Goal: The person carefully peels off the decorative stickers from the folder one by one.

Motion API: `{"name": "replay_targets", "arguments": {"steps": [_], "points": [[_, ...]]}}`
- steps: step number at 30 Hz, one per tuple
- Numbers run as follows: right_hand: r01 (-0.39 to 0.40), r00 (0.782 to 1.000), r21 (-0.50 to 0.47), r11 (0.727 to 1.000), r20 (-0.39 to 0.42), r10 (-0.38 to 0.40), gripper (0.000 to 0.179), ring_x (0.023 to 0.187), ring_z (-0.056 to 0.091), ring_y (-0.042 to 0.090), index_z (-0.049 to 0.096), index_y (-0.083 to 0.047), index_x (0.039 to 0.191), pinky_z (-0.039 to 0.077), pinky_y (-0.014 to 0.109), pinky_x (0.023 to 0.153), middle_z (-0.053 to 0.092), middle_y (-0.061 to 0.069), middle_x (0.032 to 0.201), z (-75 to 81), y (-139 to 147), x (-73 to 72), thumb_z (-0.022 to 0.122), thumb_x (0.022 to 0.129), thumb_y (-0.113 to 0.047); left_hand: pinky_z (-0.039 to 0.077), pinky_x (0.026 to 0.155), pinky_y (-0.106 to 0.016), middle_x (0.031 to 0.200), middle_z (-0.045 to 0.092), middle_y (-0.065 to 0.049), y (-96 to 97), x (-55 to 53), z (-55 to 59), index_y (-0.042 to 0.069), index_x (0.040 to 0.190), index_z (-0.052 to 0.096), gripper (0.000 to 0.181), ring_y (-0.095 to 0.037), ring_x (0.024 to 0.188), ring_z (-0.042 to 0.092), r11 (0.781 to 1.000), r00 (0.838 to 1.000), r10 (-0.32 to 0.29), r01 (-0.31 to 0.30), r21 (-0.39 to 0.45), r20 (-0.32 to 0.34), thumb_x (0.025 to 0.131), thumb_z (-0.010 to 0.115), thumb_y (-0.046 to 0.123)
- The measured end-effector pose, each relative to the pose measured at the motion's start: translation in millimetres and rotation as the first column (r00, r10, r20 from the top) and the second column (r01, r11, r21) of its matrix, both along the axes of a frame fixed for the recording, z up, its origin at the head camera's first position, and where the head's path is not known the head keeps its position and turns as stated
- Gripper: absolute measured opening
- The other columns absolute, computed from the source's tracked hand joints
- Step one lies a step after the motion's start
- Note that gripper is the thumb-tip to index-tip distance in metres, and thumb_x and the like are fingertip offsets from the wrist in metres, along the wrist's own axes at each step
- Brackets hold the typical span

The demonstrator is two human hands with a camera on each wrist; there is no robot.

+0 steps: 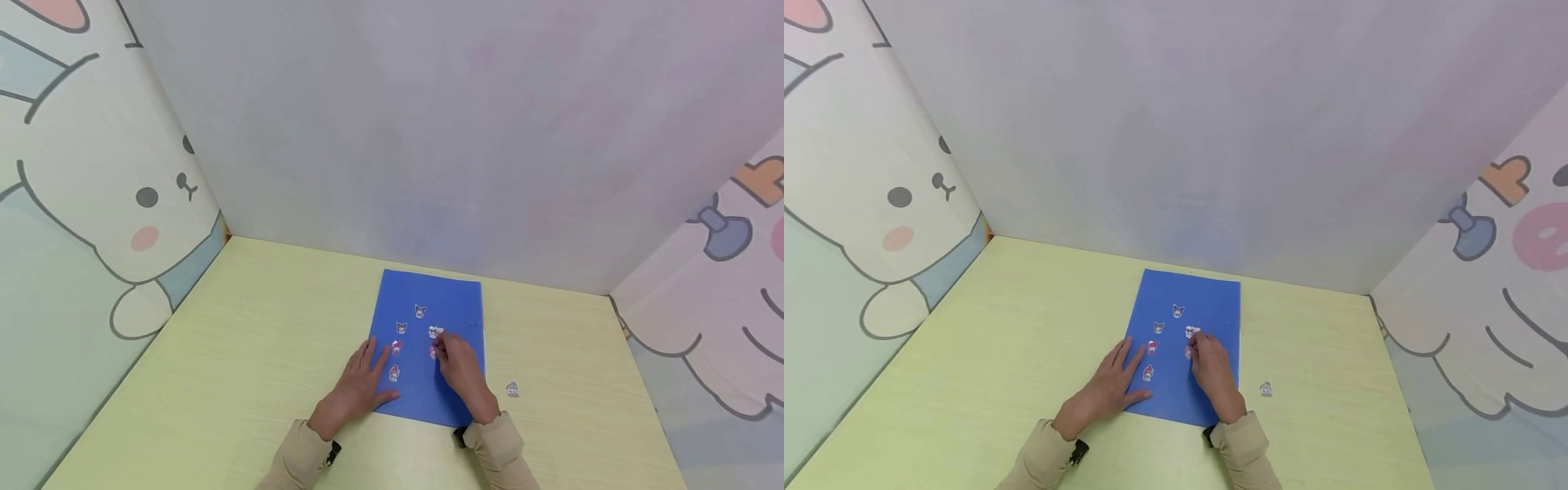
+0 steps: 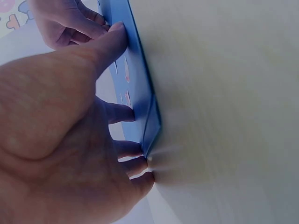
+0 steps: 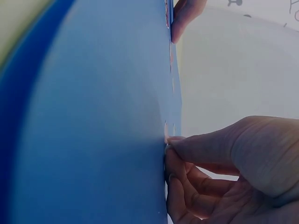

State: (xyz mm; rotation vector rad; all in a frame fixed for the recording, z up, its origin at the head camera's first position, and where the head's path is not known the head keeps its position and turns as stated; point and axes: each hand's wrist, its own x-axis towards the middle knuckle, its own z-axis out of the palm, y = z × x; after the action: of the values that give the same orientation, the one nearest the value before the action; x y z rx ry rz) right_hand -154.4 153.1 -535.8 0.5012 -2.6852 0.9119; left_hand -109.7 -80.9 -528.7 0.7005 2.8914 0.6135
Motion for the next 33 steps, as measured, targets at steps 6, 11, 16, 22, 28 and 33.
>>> {"name": "replay_targets", "arguments": {"steps": [6,11,16,22,28,33], "points": [[-0.011,1.000,0.007,1.000,0.029,0.011,0.010,0.073,0.061,0.022,0.068,0.000,0.088,0.053,0.038,0.065,0.065,0.010,0.080,1.3,1,-0.2,0.073,0.089,0.008,0.030,0.117,-0.058,0.159,0.026,-0.035,0.5,0.6,2.0,-0.006,0.153,0.039,0.083,-0.050,0.147,0.027,1.000,1.000,0.002,-0.002,-0.022,0.010,0.094,0.073,0.041],[-0.019,0.999,-0.001,1.000,0.046,0.019,0.012,0.077,0.064,0.022,0.068,-0.002,0.088,0.056,0.039,0.068,0.067,0.010,0.083,1.0,3,0.1,0.072,0.089,0.010,0.030,0.117,-0.058,0.159,0.027,-0.035,0.6,1.5,3.9,-0.006,0.153,0.039,0.083,-0.050,0.147,0.027,1.000,1.000,0.002,-0.002,-0.020,0.009,0.094,0.073,0.041],[-0.032,0.999,-0.012,0.999,0.041,0.032,0.015,0.076,0.061,0.019,0.067,-0.003,0.086,0.054,0.036,0.067,0.066,0.009,0.083,0.7,6,0.4,0.074,0.087,0.010,0.030,0.117,-0.059,0.158,0.027,-0.035,0.6,0.4,3.8,-0.006,0.153,0.039,0.081,-0.051,0.146,0.027,1.000,1.000,-0.002,0.003,-0.021,0.011,0.095,0.072,0.041],[-0.035,0.997,-0.006,0.999,0.073,0.035,0.015,0.074,0.058,0.017,0.068,-0.004,0.086,0.050,0.031,0.065,0.065,0.008,0.084,2.9,10,0.8,0.077,0.086,0.008,0.029,0.117,-0.059,0.159,0.027,-0.034,1.1,0.9,5.9,-0.006,0.153,0.039,0.082,-0.050,0.147,0.027,1.000,1.000,0.002,-0.002,-0.026,0.024,0.095,0.072,0.042],[-0.063,0.990,-0.025,0.998,0.122,0.066,0.013,0.075,0.059,0.016,0.070,-0.004,0.086,0.050,0.031,0.066,0.067,0.007,0.086,7.3,13,1.1,0.077,0.087,0.008,0.029,0.118,-0.058,0.159,0.027,-0.034,1.5,1.0,4.5,-0.006,0.153,0.039,0.083,-0.050,0.147,0.027,1.000,1.000,0.006,-0.006,-0.025,0.025,0.094,0.073,0.042],[-0.078,0.985,-0.039,0.996,0.150,0.083,0.013,0.075,0.057,0.016,0.071,-0.004,0.087,0.050,0.030,0.066,0.067,0.007,0.086,9.6,16,0.1,0.077,0.087,0.007,0.030,0.117,-0.059,0.158,0.028,-0.034,1.4,0.6,4.3,-0.007,0.152,0.039,0.083,-0.050,0.147,0.028,1.000,1.000,0.006,-0.006,-0.020,0.019,0.094,0.073,0.042]]}}
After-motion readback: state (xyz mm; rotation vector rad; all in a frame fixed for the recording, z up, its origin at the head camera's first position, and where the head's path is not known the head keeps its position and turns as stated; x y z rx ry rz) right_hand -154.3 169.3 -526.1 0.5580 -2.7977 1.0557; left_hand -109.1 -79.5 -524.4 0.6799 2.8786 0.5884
